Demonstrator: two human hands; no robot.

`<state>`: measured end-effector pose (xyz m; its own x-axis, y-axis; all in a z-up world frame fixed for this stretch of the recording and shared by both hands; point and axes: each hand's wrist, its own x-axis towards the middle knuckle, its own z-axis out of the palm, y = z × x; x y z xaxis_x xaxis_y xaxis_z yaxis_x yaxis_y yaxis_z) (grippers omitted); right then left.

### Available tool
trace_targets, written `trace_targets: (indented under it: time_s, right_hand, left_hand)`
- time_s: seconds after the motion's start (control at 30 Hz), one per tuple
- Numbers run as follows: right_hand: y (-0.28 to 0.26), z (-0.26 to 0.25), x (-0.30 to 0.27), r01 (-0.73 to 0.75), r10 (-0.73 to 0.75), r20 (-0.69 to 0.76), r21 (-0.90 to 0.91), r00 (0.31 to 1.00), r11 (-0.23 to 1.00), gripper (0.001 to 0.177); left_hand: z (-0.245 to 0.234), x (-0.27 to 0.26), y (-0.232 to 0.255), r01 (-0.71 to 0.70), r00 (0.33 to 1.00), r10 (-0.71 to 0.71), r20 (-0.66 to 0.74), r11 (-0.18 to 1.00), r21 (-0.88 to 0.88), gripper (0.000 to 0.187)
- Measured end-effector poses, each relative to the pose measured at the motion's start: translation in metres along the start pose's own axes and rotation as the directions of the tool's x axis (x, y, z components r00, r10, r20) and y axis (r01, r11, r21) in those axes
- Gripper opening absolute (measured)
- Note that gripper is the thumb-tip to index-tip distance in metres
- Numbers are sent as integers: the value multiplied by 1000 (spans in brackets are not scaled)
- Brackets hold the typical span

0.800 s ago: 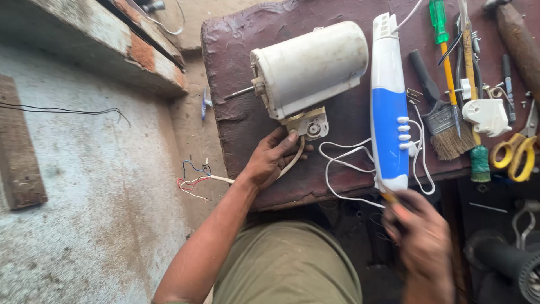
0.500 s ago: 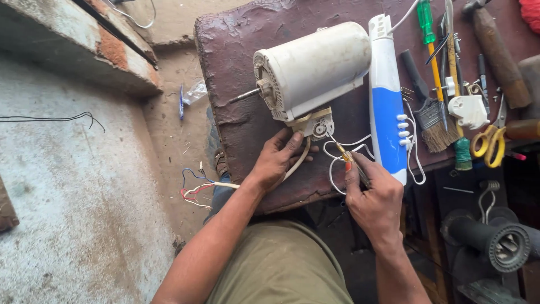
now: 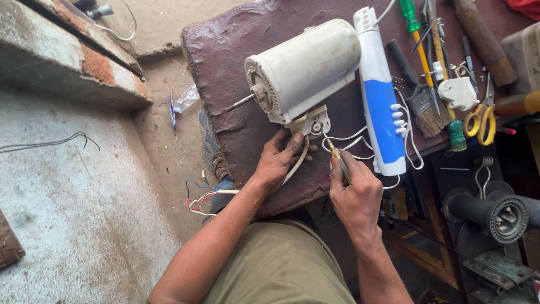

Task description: The person uses a screwdriver to tighten screws on the base of a white electric motor. They then attach a blue and white handle to the motor, aligning the parts and securing them together.

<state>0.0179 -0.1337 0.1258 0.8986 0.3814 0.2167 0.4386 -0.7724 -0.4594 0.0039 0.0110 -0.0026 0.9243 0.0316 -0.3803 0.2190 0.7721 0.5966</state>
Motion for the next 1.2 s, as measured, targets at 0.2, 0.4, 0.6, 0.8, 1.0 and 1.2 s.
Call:
trace_targets:
  time_s: [0.2,0.4,0.6,0.8,1.0,1.2]
  right_hand:
    - [8,7,8,21,-14,64,-119,998,993,25]
    - [24,20,-7,145,-135,-103,100,986,984,27]
    - [33,39,-22,-121,161,-46,466,986,876,32]
    - [49,43,-24,-174,200,1,503,980,847,32]
    - [79,58,-25,-420,368,315,872,875,253,36]
    - [82,55,-33,-401,323,339,904,884,147,36]
  left_hand:
    - [1,-1,-2,0,1000,0,-15,1000,15,49]
    - [2,2,-3,-1,999,3,-46,999,44,51]
    - [-1,3,-10,-37,998,40,-48,997,72,51]
    - [1,3,-10,-28,996,36,-82,995,99,51]
    - [2,3,-9,-22,996,30,-78,994,106,54]
    - [1,2,-12,-32,997,38,-69,996,85,54]
